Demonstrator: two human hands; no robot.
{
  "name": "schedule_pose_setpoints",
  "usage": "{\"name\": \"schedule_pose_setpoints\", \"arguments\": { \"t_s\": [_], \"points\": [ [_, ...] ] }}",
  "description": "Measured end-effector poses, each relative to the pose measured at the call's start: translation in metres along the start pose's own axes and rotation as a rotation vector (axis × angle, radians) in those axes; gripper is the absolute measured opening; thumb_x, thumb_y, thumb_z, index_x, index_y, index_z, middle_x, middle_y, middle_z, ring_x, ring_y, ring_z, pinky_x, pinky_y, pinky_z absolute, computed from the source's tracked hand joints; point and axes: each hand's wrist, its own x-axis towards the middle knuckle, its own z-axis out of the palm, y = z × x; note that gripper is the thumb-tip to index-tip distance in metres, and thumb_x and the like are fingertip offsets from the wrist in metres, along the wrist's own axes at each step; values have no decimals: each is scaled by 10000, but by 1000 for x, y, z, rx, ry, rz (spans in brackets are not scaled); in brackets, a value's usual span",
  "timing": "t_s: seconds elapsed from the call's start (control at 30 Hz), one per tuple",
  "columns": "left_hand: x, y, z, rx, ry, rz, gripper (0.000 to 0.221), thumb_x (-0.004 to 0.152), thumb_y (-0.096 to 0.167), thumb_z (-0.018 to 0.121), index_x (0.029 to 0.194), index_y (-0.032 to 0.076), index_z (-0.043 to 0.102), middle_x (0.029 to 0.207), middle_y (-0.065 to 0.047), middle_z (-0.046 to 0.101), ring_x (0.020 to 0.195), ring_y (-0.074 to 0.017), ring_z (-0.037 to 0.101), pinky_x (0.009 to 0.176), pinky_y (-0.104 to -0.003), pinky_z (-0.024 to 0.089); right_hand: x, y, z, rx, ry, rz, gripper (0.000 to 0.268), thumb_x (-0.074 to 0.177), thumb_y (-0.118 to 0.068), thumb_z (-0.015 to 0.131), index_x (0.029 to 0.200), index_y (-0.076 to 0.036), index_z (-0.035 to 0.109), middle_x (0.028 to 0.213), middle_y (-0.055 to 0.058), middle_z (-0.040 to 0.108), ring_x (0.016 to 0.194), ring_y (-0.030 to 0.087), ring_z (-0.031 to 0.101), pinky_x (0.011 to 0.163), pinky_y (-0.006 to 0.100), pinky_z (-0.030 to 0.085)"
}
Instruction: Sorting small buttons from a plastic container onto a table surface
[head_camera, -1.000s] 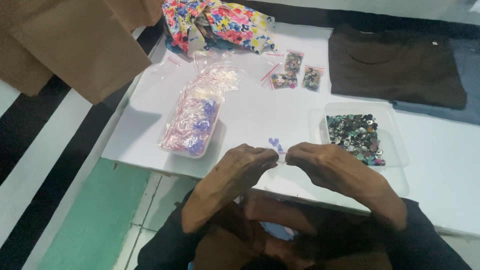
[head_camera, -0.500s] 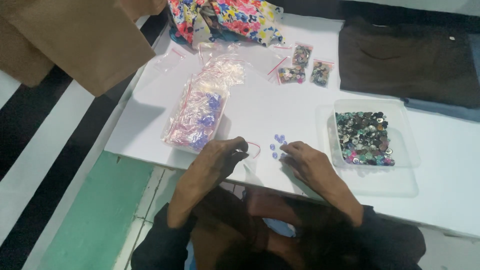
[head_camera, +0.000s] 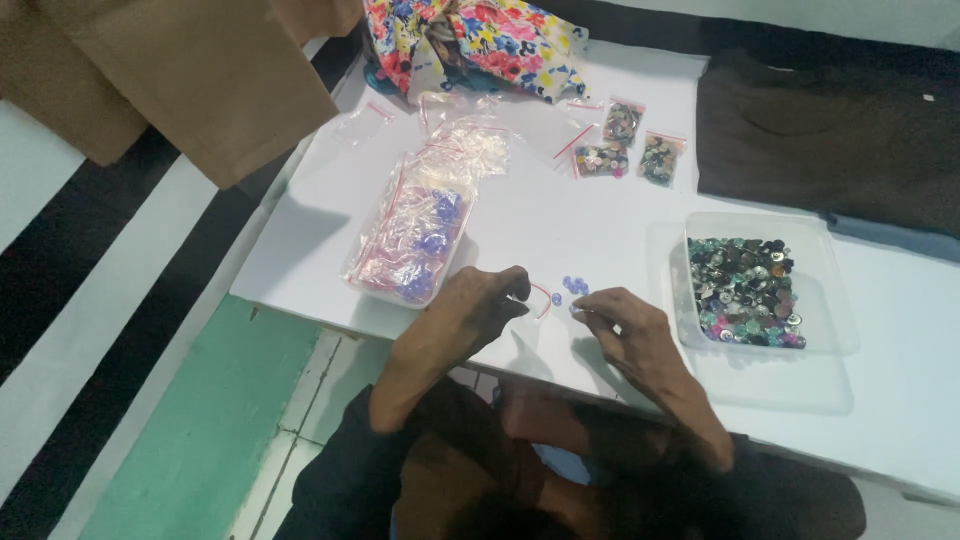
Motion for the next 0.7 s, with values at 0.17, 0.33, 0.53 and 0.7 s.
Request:
{"name": "schedule_pose_setpoints", "arguments": {
  "t_s": [0.17, 0.33, 0.53, 0.7],
  "points": [
    [22, 15, 4, 140, -104, 36, 178, 910, 43, 700, 1074, 84, 645, 880, -189, 770, 841, -436, 744, 674, -485, 605, 27, -65, -53, -56, -28, -65, 149, 901, -117, 742, 1042, -139, 785, 996, 177, 755, 744, 411, 705, 552, 449, 599],
    [40, 26, 13, 193, -151, -31, 216, 902, 59, 709, 1100, 97, 632, 911, -179, 771, 865, -420, 755, 675, -475, 608, 52, -84, -65, -307, -241, -149, 153, 915, -30, 680, 1007, -104, 778, 996, 191, 764, 749, 427, 723, 612, 399, 625],
    [37, 16, 9, 91, -138, 12, 223, 909, 85, 714, 1095, 70, 591, 901, -228, 752, 893, -469, 735, 694, -528, 600, 54, -94, -67, -174, -294, -47, 223, 916, -1, 655, 1122, -34, 733, 1043, 265, 732, 811, 506, 695, 628, 482, 619],
    [33, 3, 7, -118, -87, 72, 189, 896, 22, 688, 1052, 64, 589, 889, -234, 754, 883, -463, 740, 744, -518, 585, 55, -94, -59, -46, -238, 3, 299, 920, -19, 669, 1217, -40, 695, 1035, 236, 761, 895, 423, 755, 737, 475, 619]
  ]
}}
